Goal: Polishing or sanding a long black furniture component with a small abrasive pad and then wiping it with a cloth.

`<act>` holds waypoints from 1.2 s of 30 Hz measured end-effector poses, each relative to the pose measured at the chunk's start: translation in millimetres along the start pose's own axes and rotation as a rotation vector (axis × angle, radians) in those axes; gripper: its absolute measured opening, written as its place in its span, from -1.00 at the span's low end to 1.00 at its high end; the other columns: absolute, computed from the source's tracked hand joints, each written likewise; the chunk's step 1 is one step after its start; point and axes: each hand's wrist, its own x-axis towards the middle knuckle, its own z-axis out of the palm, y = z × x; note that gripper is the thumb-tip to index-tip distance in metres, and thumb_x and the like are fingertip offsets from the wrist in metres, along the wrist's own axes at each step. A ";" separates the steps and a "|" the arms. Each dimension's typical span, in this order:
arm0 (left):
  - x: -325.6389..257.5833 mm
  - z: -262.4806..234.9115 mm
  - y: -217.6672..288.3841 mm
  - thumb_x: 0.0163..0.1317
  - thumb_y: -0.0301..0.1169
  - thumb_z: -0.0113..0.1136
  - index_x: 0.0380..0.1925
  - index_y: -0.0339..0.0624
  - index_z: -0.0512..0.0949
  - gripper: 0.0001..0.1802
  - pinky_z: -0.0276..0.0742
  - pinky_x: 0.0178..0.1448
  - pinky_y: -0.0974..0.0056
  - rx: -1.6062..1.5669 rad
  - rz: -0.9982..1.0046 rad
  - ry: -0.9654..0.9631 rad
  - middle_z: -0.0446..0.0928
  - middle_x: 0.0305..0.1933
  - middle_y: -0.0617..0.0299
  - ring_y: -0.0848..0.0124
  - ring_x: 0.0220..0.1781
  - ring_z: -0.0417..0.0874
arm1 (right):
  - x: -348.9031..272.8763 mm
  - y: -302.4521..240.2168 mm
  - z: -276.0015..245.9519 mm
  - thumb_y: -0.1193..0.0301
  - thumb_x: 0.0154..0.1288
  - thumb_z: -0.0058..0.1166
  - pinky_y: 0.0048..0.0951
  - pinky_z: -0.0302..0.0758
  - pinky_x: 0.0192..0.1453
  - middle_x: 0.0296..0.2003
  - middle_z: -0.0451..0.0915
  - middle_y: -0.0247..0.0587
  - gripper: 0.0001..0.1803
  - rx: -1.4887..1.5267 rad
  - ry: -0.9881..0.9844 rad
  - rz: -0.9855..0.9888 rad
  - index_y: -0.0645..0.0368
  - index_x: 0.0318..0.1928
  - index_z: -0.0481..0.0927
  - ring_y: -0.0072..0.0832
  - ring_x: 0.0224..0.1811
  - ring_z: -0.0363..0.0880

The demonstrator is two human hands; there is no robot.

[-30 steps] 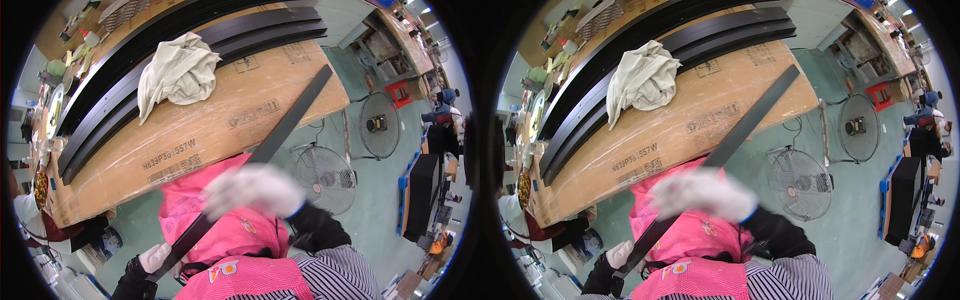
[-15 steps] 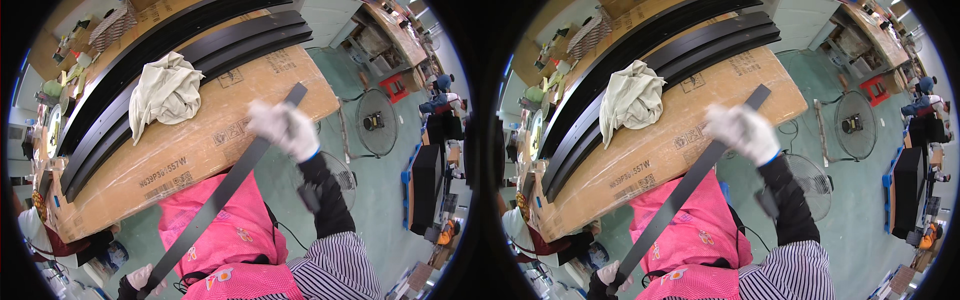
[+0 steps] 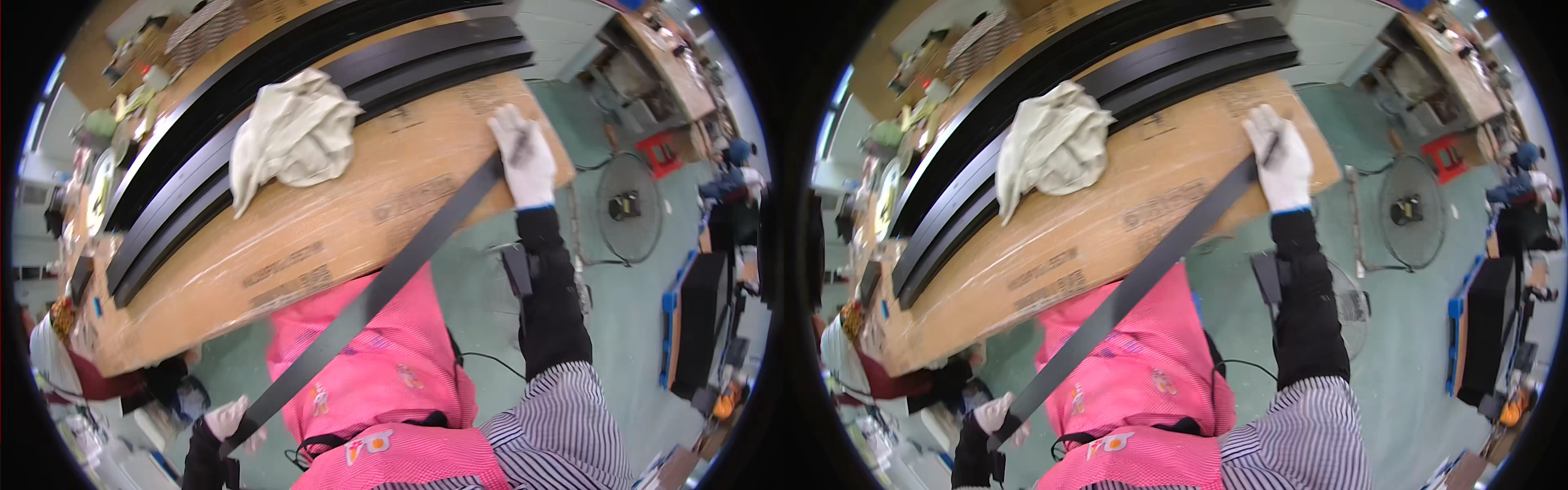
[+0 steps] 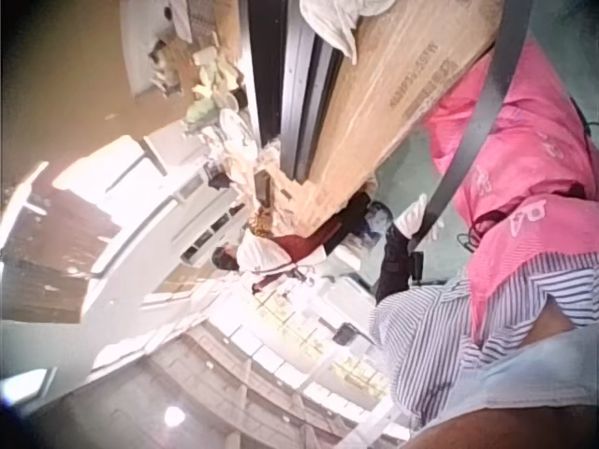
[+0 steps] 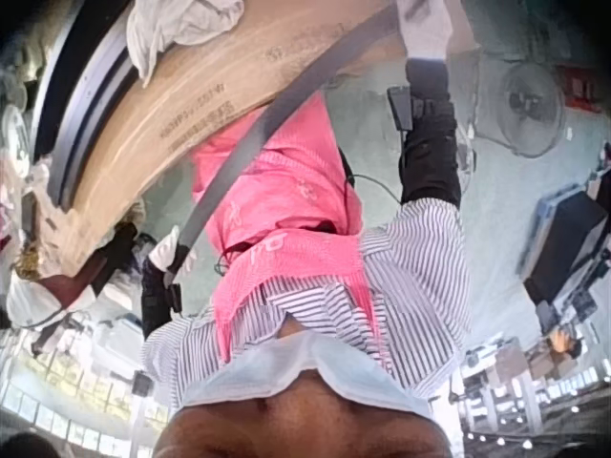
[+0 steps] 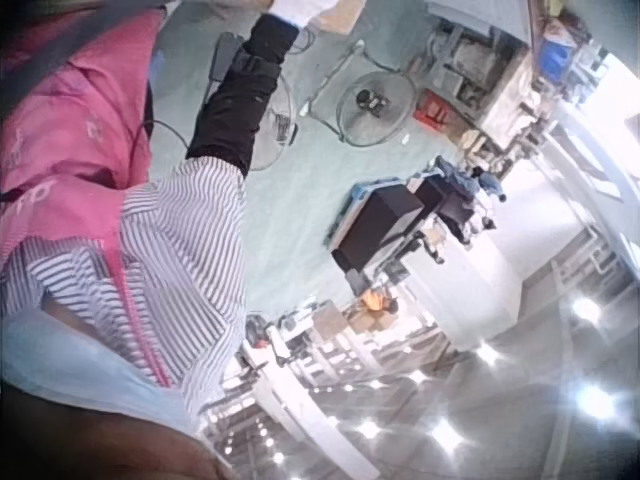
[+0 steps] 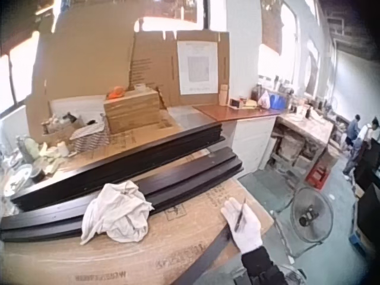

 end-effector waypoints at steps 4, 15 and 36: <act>9.6 4.0 -0.5 0.67 0.15 -0.52 -0.14 -0.32 0.68 -0.15 0.55 -0.38 0.29 -0.012 -0.017 -0.046 0.68 -0.48 0.03 0.31 -0.54 0.68 | -92.3 39.7 13.7 0.27 0.77 -0.31 0.00 0.34 0.67 0.44 0.44 0.21 -0.47 0.050 -0.347 0.288 0.56 0.37 0.34 -0.03 0.53 0.41; 111.8 10.0 63.7 0.73 0.07 -0.31 0.04 -0.40 0.63 -0.28 0.74 -0.20 0.24 0.232 0.755 0.198 0.78 -0.23 -0.05 0.22 -0.25 0.84 | -326.2 127.5 108.2 0.35 0.65 0.03 -0.25 0.59 0.22 0.00 0.66 -0.07 -0.70 -0.620 -1.427 0.481 0.31 0.17 0.56 -0.30 0.05 0.71; 104.8 57.1 160.5 0.31 -0.28 0.16 -0.20 -0.13 0.53 -0.81 0.71 -0.21 0.02 0.665 0.563 1.269 0.63 -0.32 0.10 0.16 -0.27 0.78 | -197.7 144.5 126.4 0.22 0.67 -0.03 0.14 0.45 -0.35 -0.51 0.55 0.22 -0.70 -1.729 -0.999 -0.428 0.17 -0.21 0.46 0.29 -0.38 0.60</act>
